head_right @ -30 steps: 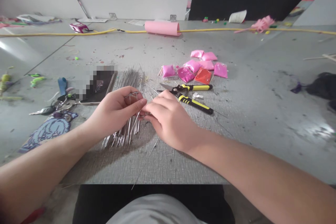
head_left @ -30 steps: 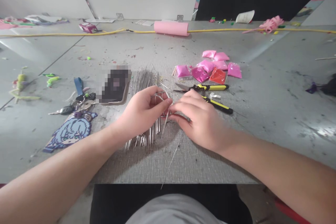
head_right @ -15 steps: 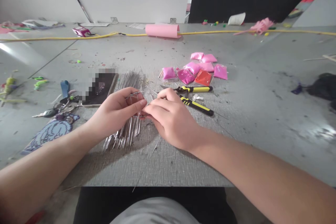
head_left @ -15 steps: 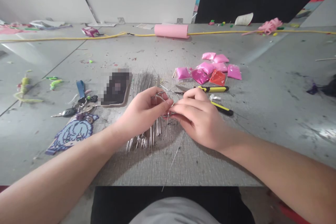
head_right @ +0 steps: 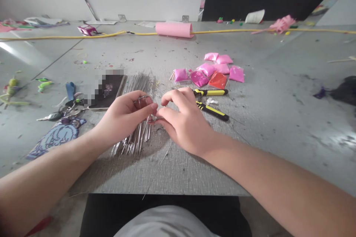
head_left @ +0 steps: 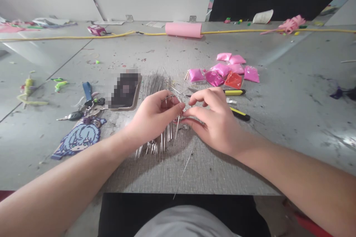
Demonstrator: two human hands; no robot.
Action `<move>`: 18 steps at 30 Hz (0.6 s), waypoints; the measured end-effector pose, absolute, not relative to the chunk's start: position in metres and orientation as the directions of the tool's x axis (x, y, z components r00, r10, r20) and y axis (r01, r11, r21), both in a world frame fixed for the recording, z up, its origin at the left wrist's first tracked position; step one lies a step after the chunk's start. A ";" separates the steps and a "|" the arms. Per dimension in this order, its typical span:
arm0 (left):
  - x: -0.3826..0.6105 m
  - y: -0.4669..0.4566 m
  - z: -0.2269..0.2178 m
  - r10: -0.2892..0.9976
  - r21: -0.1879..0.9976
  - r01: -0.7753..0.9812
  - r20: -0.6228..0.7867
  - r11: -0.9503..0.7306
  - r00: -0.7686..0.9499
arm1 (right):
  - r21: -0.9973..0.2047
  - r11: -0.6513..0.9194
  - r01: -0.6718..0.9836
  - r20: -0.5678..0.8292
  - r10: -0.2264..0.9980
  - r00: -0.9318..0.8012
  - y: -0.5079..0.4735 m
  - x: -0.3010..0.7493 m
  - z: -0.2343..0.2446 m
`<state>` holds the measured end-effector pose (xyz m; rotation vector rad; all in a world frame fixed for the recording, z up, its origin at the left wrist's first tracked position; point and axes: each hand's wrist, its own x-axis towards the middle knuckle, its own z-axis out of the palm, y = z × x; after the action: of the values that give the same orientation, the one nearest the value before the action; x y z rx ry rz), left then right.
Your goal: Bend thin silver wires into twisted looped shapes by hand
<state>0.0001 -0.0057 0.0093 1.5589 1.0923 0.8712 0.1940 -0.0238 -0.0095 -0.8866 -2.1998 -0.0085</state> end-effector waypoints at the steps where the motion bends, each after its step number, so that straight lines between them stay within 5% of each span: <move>1: 0.000 -0.006 0.009 0.944 0.969 0.228 0.016 -0.096 0.330 | -0.259 0.755 0.602 0.635 0.603 -0.483 -0.024 0.194 -0.010; 10: -0.001 -0.004 0.004 0.945 0.943 0.303 0.035 -0.139 0.325 | -0.329 0.696 0.638 0.531 0.695 -0.484 -0.029 0.188 -0.009; 18: -0.001 -0.004 0.004 0.953 0.958 0.268 0.020 -0.105 0.303 | -0.360 0.706 0.610 0.574 0.683 -0.452 -0.027 0.189 -0.015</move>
<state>-0.0009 -0.0040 0.0037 1.5906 1.1451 0.8762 0.1890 -0.0270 -0.0147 -0.9803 -2.1928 0.1302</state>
